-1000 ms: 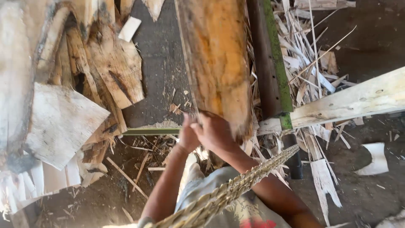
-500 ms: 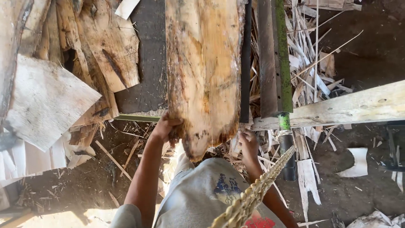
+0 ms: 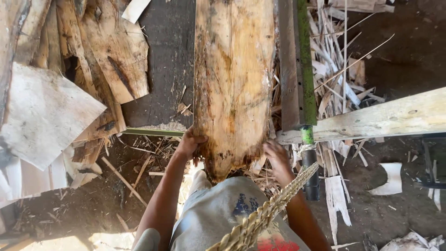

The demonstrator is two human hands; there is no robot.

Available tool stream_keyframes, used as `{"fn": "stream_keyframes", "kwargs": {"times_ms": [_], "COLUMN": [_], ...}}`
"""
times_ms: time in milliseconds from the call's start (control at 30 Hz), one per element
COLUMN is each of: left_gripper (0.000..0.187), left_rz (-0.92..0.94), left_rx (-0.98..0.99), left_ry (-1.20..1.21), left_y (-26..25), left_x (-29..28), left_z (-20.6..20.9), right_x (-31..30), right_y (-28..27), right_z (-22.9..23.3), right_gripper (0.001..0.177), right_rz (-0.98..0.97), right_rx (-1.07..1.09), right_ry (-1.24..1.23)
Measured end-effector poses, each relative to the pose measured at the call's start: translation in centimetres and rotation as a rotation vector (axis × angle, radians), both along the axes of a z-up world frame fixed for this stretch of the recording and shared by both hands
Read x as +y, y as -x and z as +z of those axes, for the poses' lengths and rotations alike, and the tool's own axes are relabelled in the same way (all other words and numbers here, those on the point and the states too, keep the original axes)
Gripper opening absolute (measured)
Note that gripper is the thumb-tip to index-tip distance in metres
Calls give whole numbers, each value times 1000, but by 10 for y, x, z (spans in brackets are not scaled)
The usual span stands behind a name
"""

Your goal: Cutting and trimming thin sheets of wood veneer or bark using a manual guillotine-style lever cutter.

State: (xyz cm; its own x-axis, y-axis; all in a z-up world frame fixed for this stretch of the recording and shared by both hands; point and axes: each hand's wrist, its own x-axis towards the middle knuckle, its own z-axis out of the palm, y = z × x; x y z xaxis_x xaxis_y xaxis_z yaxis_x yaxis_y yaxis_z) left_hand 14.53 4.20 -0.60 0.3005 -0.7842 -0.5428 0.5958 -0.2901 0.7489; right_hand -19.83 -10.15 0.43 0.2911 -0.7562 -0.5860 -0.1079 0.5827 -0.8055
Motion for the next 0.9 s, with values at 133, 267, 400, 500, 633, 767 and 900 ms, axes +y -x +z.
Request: {"fn": "stream_keyframes", "kwargs": {"times_ms": [133, 267, 400, 500, 633, 767, 900], "left_gripper": [57, 60, 63, 62, 64, 61, 54], "left_rz": [59, 8, -3, -3, 26, 31, -12], "left_rx": [33, -58, -86, -87, -121, -107, -184], "left_ry": [86, -16, -36, -91, -32, -23, -204], "left_y": [9, -4, -23, -29, -33, -27, -28], "left_x": [-12, -34, -66, -85, -109, -116, -117], "left_z": [-27, -5, -12, 7, -6, -8, 2], "right_x": [-12, -1, 0, 7, 7, 7, 11], "right_y": [61, 89, 88, 76, 69, 64, 60], "right_z": [63, 144, 156, 173, 168, 157, 161], "right_gripper": [76, 88, 86, 92, 82, 93, 80], "right_rz": [-126, -154, 81, 142, 211, 349, 367], "right_rx": [-441, -481, -341, -43, 425, 612, 653], "right_ry": [-90, -180, -16, 60, 229, 424, 328]}}
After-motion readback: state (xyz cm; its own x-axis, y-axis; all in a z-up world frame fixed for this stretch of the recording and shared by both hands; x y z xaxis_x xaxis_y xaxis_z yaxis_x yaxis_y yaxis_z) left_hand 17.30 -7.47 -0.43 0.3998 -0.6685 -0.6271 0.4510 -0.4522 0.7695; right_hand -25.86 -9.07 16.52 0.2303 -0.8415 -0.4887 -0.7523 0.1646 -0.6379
